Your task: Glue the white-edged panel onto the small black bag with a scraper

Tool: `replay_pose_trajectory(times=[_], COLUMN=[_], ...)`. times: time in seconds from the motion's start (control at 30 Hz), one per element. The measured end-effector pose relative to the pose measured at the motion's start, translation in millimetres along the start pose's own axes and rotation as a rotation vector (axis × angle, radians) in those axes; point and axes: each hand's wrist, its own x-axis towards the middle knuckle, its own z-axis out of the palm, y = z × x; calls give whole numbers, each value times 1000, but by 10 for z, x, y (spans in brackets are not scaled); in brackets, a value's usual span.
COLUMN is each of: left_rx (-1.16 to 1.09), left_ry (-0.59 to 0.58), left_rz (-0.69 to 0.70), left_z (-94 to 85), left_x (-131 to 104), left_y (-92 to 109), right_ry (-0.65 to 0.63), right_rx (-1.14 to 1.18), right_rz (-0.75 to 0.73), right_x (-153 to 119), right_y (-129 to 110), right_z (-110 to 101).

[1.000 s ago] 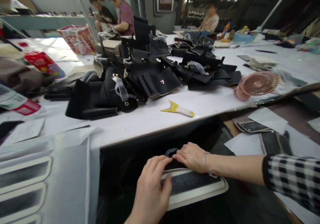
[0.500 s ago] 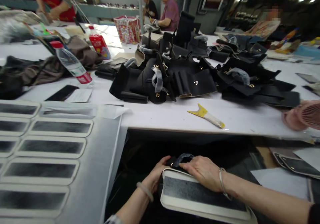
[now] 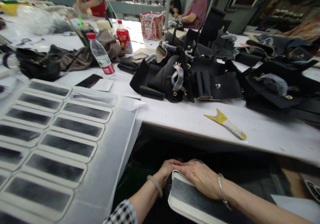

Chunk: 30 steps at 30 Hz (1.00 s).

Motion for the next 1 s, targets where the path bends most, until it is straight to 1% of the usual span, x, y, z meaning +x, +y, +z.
replay_pose_trajectory(times=[0.13,0.2,0.3,0.37,0.47,0.53,0.6,0.7,0.77,0.87,0.93,1.0], left_rx=[88,135,222,299,424,489,540,656,768,923,996,1042], left_ry=[70,67,29,-1,-29,-65,-142,-279,-331,-344,-340,-341], left_rz=[-25,-28,3,43,116,163,175,160,165,179,173,158], left_z=[-23,-14,-20,-61,-164,-215,-213,-102,9,141,178,182], left_x=[93,91,35,-35,-203,-365,-553,-814,-925,-972,-944,-898], left_y=[94,122,186,282,532,743,948,1197,1319,1440,1480,1495], right_ry=[-44,-52,-43,-34,-13,-12,-24,-39,-43,-39,-36,-25], right_rx=[68,37,-84,-157,-183,-157,-108,-27,-15,-25,-16,-4], right_rz=[33,16,-8,1,33,49,78,148,202,280,325,356], right_x=[2,11,44,53,-5,-104,-239,-475,-645,-910,-1070,-1176], right_y=[-1,-1,-13,-20,-8,23,67,155,229,379,495,594], right_z=[-27,-26,-14,-11,-27,-52,-82,-123,-145,-165,-169,-163])
